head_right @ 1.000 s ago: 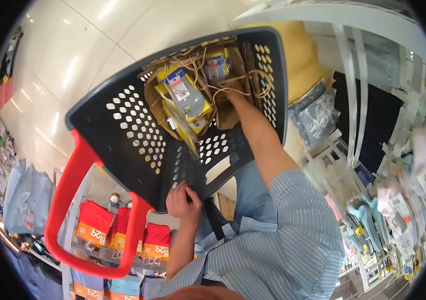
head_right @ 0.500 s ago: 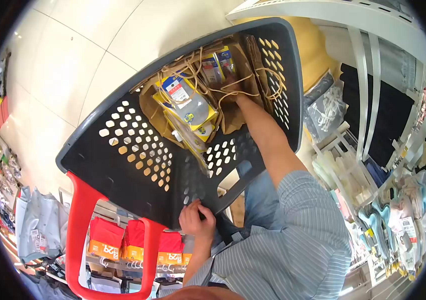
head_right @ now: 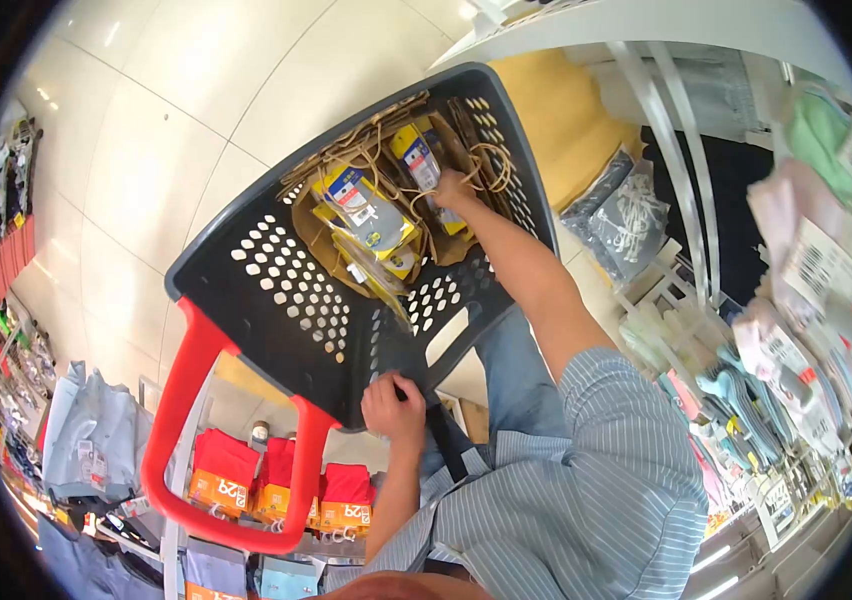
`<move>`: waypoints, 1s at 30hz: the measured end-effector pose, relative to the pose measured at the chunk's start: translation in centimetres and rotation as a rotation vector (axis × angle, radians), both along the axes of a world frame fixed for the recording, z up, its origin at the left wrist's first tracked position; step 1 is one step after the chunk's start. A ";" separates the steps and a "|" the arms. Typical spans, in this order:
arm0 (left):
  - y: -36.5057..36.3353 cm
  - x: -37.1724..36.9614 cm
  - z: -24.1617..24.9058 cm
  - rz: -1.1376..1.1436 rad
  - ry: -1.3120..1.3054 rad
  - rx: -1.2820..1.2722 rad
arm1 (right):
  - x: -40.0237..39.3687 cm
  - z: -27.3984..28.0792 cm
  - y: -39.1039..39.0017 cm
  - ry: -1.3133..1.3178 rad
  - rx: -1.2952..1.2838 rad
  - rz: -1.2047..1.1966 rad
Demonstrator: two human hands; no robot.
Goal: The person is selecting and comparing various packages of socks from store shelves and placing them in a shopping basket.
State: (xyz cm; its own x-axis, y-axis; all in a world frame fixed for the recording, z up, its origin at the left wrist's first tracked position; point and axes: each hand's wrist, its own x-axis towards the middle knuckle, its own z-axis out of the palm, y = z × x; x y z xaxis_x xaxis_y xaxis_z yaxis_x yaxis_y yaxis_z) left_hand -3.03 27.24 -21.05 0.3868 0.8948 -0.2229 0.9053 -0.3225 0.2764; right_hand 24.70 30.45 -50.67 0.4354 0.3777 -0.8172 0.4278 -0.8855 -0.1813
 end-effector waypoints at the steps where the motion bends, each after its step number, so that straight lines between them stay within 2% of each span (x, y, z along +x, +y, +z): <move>1: 0.0 -0.2 0.1 -0.003 -0.006 0.026 | 0.8 3.3 1.0 0.044 -0.031 -0.065; 5: -0.2 -0.2 0.5 0.002 0.025 0.069 | 3.7 8.0 0.5 0.244 -0.083 -0.180; 8: 0.0 -0.1 1.2 -0.007 0.052 0.056 | 4.9 14.1 0.3 0.436 -0.083 -0.209; 9: -0.4 -0.6 0.7 0.020 0.051 -0.002 | 4.7 14.9 -0.8 0.466 -0.019 -0.396; 12: 0.4 0.3 2.3 0.072 -0.017 0.014 | 3.9 21.1 -3.5 0.674 0.019 -0.683; 13: 0.5 -0.2 2.5 0.067 -0.014 -0.077 | 3.1 24.1 -4.6 0.721 0.026 -0.690; 16: 1.1 -0.8 3.0 0.091 -0.077 0.023 | 1.4 31.7 -7.3 0.833 0.192 -0.656; 17: 1.3 -0.4 1.8 0.203 -0.282 -0.142 | 1.2 34.1 -8.1 0.886 0.259 -0.691; 18: 1.9 -1.6 2.6 0.291 -0.459 -0.319 | -0.9 37.9 -9.3 0.958 0.325 -0.752; 19: 2.7 -1.5 4.5 0.440 -0.620 -0.761 | -1.6 42.0 -10.2 1.006 0.400 -0.781; 20: 4.4 0.1 11.2 0.513 -0.908 -1.045 | -3.7 44.7 -10.7 0.998 0.474 -0.780; 22: 5.1 1.6 16.1 0.501 -1.456 -1.595 | -4.9 51.2 -10.3 0.930 0.677 -0.730; 25: 5.6 3.9 23.6 0.403 -1.459 -1.663 | -8.4 61.7 -9.7 0.973 0.788 -0.862; 28: 7.2 4.8 29.3 0.151 -1.269 -1.751 | -10.8 64.6 -12.3 0.926 0.927 -0.909; 30: 6.9 6.5 30.6 0.064 -1.222 -1.697 | -10.6 67.0 -13.7 0.849 1.004 -0.936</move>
